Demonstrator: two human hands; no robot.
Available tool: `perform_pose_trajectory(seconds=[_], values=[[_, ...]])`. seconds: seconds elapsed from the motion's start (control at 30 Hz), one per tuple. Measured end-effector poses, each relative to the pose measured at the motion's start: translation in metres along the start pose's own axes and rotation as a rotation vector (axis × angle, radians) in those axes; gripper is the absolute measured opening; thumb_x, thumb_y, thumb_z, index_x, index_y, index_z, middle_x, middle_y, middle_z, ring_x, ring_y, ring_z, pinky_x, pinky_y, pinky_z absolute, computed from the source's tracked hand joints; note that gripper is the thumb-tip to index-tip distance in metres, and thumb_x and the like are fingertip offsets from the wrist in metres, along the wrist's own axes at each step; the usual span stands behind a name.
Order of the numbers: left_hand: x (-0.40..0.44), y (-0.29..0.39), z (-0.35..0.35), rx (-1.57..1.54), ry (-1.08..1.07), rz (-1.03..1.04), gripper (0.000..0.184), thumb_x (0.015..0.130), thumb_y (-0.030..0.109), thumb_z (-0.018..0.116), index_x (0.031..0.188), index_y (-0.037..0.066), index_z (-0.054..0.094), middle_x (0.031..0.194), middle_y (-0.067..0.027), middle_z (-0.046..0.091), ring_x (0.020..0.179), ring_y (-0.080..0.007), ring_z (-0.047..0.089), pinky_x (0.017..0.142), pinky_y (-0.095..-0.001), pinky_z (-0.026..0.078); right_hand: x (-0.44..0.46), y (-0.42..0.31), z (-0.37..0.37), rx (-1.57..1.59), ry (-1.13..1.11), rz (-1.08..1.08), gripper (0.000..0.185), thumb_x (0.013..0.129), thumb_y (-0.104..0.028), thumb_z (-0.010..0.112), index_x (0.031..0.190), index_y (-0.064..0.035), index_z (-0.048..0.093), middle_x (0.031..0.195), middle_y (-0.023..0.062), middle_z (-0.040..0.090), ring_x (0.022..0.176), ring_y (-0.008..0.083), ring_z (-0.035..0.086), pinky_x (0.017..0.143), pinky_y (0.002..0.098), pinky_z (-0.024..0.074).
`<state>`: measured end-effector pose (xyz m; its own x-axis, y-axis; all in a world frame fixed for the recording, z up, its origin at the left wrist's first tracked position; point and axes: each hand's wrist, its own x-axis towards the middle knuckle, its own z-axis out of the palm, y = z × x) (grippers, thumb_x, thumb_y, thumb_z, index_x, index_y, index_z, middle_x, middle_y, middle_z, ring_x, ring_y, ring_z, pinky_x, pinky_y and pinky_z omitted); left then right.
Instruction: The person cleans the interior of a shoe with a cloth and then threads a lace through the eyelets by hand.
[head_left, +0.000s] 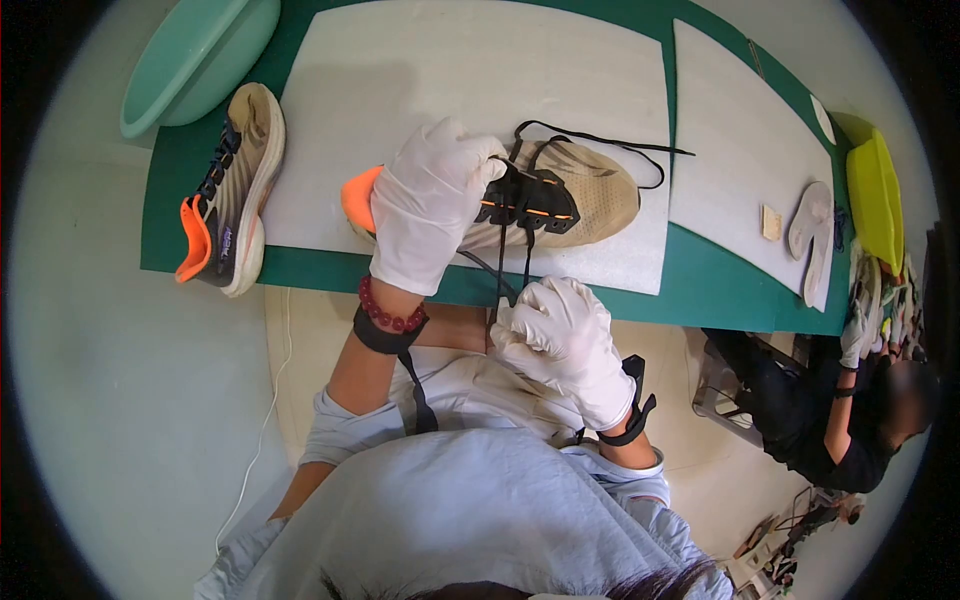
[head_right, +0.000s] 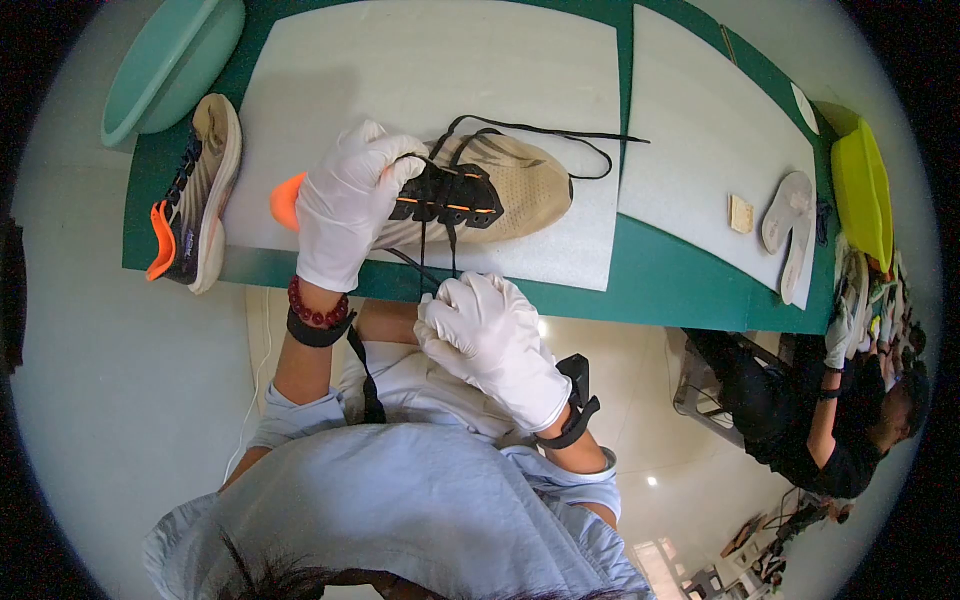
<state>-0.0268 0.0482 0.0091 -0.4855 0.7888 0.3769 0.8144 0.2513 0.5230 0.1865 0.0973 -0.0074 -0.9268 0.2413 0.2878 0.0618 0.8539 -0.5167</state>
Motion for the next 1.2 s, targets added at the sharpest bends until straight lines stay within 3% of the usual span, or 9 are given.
perform_pose_trajectory(seconds=[0.23,0.33,0.37,0.47,0.53,0.6,0.8,1.0,1.2], values=[[0.001,0.0,-0.001,-0.016,-0.025,-0.029,0.012,0.091,0.013,0.075,0.101,0.008,0.078,0.092,-0.0106,0.065,0.087,-0.03,0.066,0.077,-0.0385,0.051,0.002,0.005,-0.012,0.136,-0.038,0.134,0.022,0.094,-0.033,0.077,0.097,-0.0118,0.076,0.087,0.0062,0.069,0.08,0.0263,0.067,0.072,0.0389,0.0531],[0.001,0.002,-0.002,0.024,-0.024,-0.02,0.012,0.09,0.014,0.076,0.101,0.008,0.078,0.091,-0.0105,0.066,0.087,-0.0301,0.066,0.077,-0.0387,0.051,0.005,0.004,-0.029,0.244,0.198,0.454,0.026,0.096,-0.036,0.078,0.099,-0.0101,0.079,0.091,0.0096,0.075,0.076,0.0273,0.071,0.069,0.0369,0.0559],[0.001,0.002,-0.002,0.03,-0.024,-0.024,0.011,0.091,0.017,0.075,0.099,0.01,0.076,0.092,-0.0097,0.065,0.088,-0.0308,0.065,0.076,-0.0407,0.051,0.013,0.001,-0.035,0.287,0.375,0.457,0.023,0.097,-0.031,0.078,0.101,-0.0088,0.079,0.093,0.0115,0.076,0.073,0.0264,0.072,0.066,0.0348,0.0566],[-0.001,0.002,0.001,0.012,-0.015,-0.025,0.01,0.092,0.022,0.073,0.096,0.013,0.074,0.094,-0.0082,0.063,0.091,-0.0321,0.063,0.076,-0.0446,0.052,0.042,-0.002,-0.035,0.377,0.515,0.456,0.021,0.097,-0.028,0.078,0.103,-0.0084,0.079,0.093,0.0123,0.075,0.075,0.0268,0.072,0.068,0.0351,0.0566],[-0.002,0.0,0.001,-0.025,0.007,-0.013,0.01,0.092,0.022,0.073,0.097,0.013,0.074,0.093,-0.0081,0.063,0.09,-0.0321,0.063,0.076,-0.0443,0.052,0.066,-0.006,-0.031,0.197,0.283,0.583,0.027,0.097,-0.034,0.075,0.108,-0.0094,0.078,0.094,0.0146,0.075,0.084,0.0321,0.074,0.075,0.0414,0.0572],[-0.002,-0.001,0.0,-0.01,-0.001,0.001,0.01,0.092,0.022,0.074,0.098,0.013,0.075,0.094,-0.008,0.063,0.09,-0.032,0.063,0.076,-0.0438,0.053,0.081,0.0,-0.011,0.058,0.22,0.601,0.028,0.096,-0.037,0.074,0.105,-0.0107,0.077,0.094,0.0143,0.075,0.086,0.0335,0.073,0.075,0.0439,0.0564],[-0.002,0.0,0.001,-0.049,-0.024,-0.05,0.01,0.092,0.02,0.074,0.1,0.014,0.076,0.095,-0.008,0.064,0.09,-0.0317,0.064,0.077,-0.0434,0.053,0.081,0.007,0.012,0.136,0.359,0.651,0.026,0.095,-0.037,0.074,0.099,-0.0114,0.076,0.088,0.0109,0.074,0.081,0.0324,0.072,0.071,0.0422,0.0554],[-0.002,0.001,-0.001,0.006,-0.025,-0.024,0.011,0.091,0.02,0.074,0.101,0.014,0.077,0.096,-0.0081,0.065,0.091,-0.0317,0.064,0.077,-0.043,0.053,0.071,0.01,0.017,0.532,0.432,0.672,0.018,0.093,-0.025,0.078,0.088,-0.009,0.072,0.078,0.0081,0.069,0.064,0.0243,0.065,0.061,0.0348,0.0502],[-0.002,0.001,0.0,-0.003,0.018,0.007,0.011,0.09,0.014,0.076,0.1,0.011,0.077,0.089,-0.009,0.064,0.087,-0.029,0.064,0.075,-0.0389,0.05,0.064,0.015,0.025,0.658,0.492,0.622,0.014,0.091,-0.015,0.08,0.087,-0.0049,0.071,0.074,0.0051,0.066,0.06,0.0135,0.056,0.059,0.0287,0.0463]])
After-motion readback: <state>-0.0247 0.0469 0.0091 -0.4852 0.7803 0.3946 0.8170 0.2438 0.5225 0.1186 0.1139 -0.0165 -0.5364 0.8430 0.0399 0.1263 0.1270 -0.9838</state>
